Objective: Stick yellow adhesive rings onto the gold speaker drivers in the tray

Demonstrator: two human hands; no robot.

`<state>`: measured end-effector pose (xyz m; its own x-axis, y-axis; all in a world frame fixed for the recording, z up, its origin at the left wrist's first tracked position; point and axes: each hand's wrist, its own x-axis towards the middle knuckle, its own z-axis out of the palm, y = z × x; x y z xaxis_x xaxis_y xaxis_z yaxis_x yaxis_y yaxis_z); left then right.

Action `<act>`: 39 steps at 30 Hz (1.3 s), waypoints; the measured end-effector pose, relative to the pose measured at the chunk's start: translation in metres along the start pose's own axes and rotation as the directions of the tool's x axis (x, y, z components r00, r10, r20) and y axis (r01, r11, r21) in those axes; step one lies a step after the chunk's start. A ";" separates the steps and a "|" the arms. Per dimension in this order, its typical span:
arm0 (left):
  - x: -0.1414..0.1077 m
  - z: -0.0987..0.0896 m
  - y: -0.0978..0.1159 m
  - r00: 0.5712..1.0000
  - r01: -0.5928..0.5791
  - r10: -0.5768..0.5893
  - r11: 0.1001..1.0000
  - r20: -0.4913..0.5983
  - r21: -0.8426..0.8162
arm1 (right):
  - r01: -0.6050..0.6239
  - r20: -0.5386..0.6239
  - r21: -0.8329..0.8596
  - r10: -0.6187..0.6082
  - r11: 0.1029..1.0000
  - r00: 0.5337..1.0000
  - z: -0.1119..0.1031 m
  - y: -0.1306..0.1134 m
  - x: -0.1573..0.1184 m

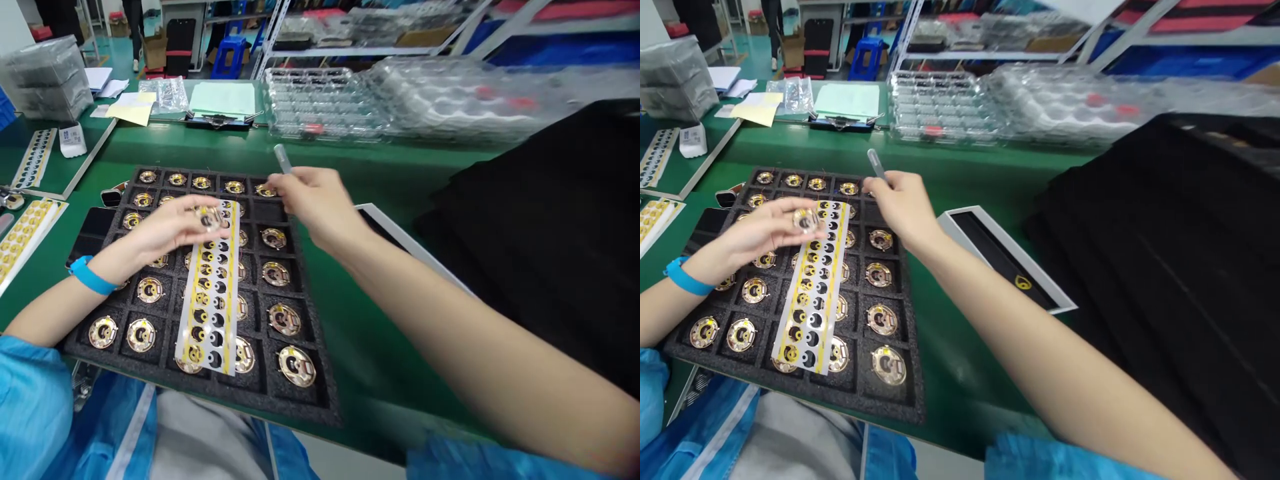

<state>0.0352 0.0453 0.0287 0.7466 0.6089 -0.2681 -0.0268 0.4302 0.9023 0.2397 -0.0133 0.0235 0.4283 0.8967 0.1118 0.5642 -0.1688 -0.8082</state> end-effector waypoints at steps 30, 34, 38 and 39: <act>-0.029 0.011 -0.071 0.901 0.275 -0.262 0.961 0.344 0.011 | 0.178 0.382 0.375 -0.327 0.910 0.864 0.006 0.035 -0.167; -0.029 0.010 -0.069 0.907 0.261 -0.279 0.960 0.315 0.100 | 0.178 0.401 0.352 -0.320 0.919 0.859 0.006 0.035 -0.168; -0.029 0.010 -0.069 0.906 0.260 -0.285 0.958 0.312 0.121 | 0.183 0.388 0.362 -0.326 0.914 0.862 0.005 0.036 -0.169; -0.029 0.010 -0.070 0.906 0.261 -0.284 0.959 0.313 0.114 | 0.183 0.383 0.362 -0.325 0.914 0.865 0.005 0.036 -0.169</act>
<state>0.0217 -0.0089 -0.0230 0.8923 0.2211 -0.3936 0.2450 0.4952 0.8335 0.1844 -0.1691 -0.0272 -0.0830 0.9870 0.1376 0.3386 0.1578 -0.9276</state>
